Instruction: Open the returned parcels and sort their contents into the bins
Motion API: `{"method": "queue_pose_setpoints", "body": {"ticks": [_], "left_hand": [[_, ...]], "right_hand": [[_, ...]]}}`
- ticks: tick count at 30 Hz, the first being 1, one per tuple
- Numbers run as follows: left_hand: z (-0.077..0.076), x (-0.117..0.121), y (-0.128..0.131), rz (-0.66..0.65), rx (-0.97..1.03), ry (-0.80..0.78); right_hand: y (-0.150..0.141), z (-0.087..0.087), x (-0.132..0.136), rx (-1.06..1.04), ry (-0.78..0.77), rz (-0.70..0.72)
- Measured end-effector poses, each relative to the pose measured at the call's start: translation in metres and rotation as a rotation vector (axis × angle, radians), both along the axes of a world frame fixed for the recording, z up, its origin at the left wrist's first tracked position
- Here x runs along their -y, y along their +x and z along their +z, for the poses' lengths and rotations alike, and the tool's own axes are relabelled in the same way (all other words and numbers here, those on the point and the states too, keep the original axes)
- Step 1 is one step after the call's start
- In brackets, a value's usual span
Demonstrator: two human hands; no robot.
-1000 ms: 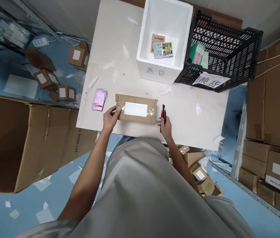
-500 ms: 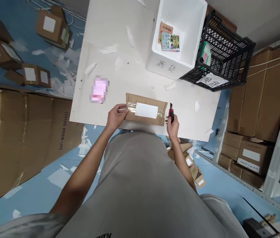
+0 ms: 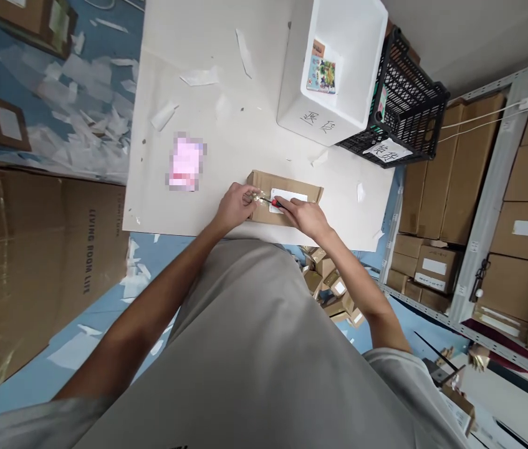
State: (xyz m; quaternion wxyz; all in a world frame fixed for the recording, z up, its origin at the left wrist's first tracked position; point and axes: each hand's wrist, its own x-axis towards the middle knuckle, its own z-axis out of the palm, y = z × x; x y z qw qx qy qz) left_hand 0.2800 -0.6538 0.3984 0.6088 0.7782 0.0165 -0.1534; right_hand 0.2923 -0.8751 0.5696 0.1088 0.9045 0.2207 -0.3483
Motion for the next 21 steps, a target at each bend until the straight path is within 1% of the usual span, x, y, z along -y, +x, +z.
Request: {"method": "queue_pose_setpoints", "body": {"ticks": [4,10,13,17,21], "left_hand": [[-0.002,0.004,0.001,0.013,-0.014,-0.013],[0.007,0.002,0.004,-0.019,-0.024,0.029],[0.009,0.001,0.003,-0.021,-0.025,0.043],[0.008,0.004,0.001,-0.002,-0.03,0.059],[0.008,0.007,-0.001,0.021,-0.045,0.076]], "right_hand": [[0.012,0.002,-0.015,-0.012,-0.07,0.047],[0.023,0.006,-0.022,-0.04,-0.1,0.104],[0.03,0.01,-0.027,-0.057,-0.093,0.139],[0.041,0.017,-0.033,-0.065,-0.061,0.19],[0.052,0.017,-0.041,-0.075,-0.046,0.228]]}}
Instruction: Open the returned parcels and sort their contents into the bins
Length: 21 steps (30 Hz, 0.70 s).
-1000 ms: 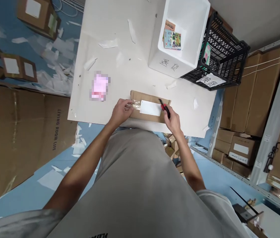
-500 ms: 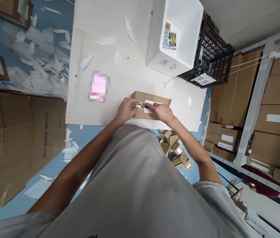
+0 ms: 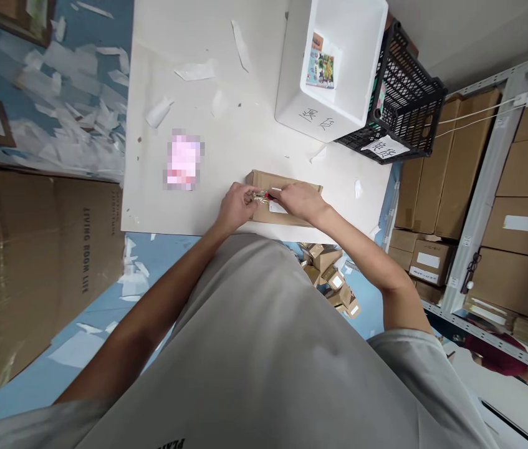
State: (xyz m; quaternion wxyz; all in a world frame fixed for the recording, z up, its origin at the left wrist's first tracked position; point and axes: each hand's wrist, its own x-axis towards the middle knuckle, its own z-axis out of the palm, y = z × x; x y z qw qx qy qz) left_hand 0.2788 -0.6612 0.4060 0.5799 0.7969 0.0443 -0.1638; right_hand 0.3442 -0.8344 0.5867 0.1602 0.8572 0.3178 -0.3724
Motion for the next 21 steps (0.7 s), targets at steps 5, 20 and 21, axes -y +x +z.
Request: {"method": "queue_pose_setpoints", "body": {"ticks": [5,20,21], "left_hand": [[-0.004,0.002,-0.003,0.052,-0.015,0.023],[0.007,0.019,-0.011,0.232,-0.017,0.183],[0.009,0.02,-0.012,0.237,-0.019,0.196]], "right_hand": [[0.009,-0.006,-0.013,-0.025,0.003,-0.005],[-0.013,-0.001,0.077,0.005,-0.009,-0.055],[-0.013,0.0,0.094,0.007,-0.023,-0.066]]}}
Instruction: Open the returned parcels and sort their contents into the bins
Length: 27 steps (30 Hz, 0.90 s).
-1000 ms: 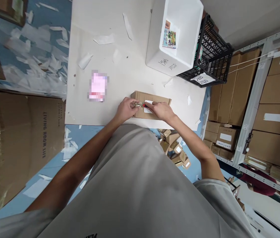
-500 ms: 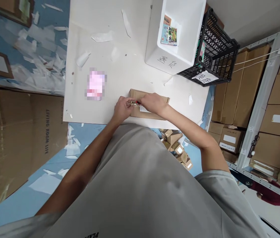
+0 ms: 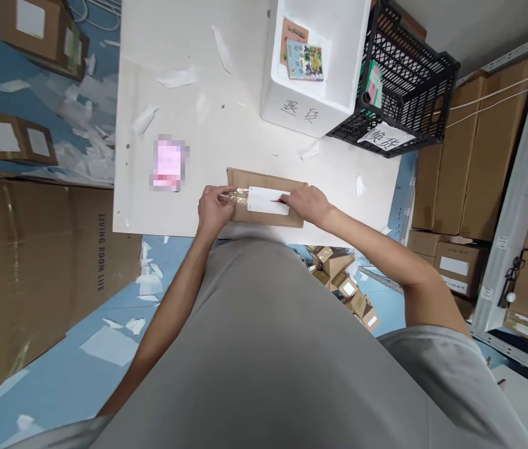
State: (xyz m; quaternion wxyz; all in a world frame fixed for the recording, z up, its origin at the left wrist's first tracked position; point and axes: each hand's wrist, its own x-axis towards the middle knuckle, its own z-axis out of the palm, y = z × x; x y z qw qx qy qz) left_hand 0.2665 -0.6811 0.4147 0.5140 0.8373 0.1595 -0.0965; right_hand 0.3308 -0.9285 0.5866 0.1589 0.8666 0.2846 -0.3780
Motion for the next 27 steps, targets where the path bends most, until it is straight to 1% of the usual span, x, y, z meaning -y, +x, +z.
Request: {"method": "queue_pose_setpoints", "body": {"ticks": [3,5,6,8,9,11,13,15,18,21,24,27], "left_hand": [[0.005,0.003,-0.004,0.005,0.0,0.027],[0.012,0.007,-0.007,0.008,0.02,0.054],[0.015,0.01,-0.009,0.012,0.043,0.082],[0.023,0.019,-0.011,-0.015,0.117,0.146],[0.026,0.024,-0.011,-0.061,0.158,0.165],[0.029,0.037,-0.011,-0.21,0.226,0.173],[0.028,0.047,-0.009,-0.364,0.248,0.169],[0.024,0.054,-0.007,-0.441,0.24,0.181],[0.017,0.056,-0.006,-0.462,0.226,0.201],[0.013,0.055,-0.007,-0.466,0.237,0.24],[0.012,0.055,-0.009,-0.453,0.243,0.258],[0.01,0.054,-0.009,-0.439,0.23,0.259]], "right_hand": [[-0.005,0.0,0.046,0.01,-0.048,-0.047],[-0.009,-0.002,0.067,0.009,-0.051,-0.062],[-0.012,-0.004,0.073,0.007,-0.042,-0.061],[-0.016,-0.007,0.077,-0.001,-0.022,-0.055],[-0.017,-0.008,0.076,-0.007,-0.014,-0.055],[-0.019,-0.008,0.072,-0.016,0.006,-0.062],[-0.02,-0.006,0.069,-0.019,0.028,-0.08],[-0.021,-0.003,0.07,-0.023,0.047,-0.106],[-0.022,0.002,0.078,-0.036,0.041,-0.151],[-0.023,0.002,0.088,-0.051,0.005,-0.174],[-0.023,-0.006,0.098,-0.047,0.022,-0.137],[-0.024,-0.022,0.115,-0.026,0.077,-0.118]]}}
